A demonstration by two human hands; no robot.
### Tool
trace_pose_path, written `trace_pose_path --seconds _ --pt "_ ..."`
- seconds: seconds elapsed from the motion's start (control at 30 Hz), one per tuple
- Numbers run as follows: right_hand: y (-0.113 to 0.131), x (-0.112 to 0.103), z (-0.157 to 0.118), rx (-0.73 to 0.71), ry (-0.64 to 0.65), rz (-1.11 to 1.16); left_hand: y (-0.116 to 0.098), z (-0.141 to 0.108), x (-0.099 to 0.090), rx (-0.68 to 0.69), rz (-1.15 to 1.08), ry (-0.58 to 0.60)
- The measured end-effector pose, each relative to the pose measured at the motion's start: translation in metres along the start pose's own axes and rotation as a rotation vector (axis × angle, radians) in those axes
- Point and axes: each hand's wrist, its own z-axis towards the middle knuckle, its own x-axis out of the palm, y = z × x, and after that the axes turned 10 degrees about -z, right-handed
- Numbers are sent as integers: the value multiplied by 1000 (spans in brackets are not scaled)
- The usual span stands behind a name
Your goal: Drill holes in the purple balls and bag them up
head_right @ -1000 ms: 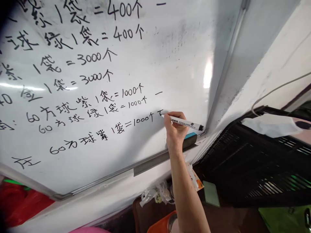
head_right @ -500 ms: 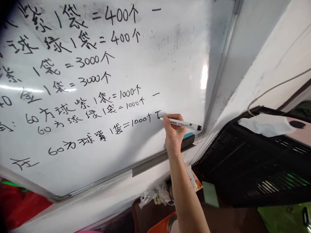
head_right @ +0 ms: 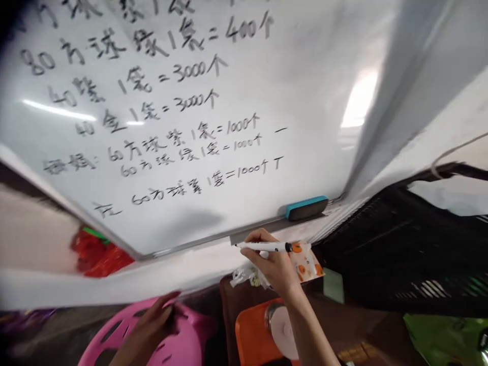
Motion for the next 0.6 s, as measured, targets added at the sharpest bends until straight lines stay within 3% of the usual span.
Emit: trace_pose_path --seconds 0.03,0.1,0.2,0.4,0.6 --pt "0 8 -10 41 39 21 2 1 9 -28 -72 51" --pt "0 23 -31 109 63 80 3 4 22 -106 -313 303" --pt "6 44 -57 164 19 165 0 4 22 -92 -462 420" --pt "41 94 -91 217 32 191 -6 -26 -24 20 -338 383" --pt "78 152 -120 212 58 112 -12 -57 -76 68 -385 487"
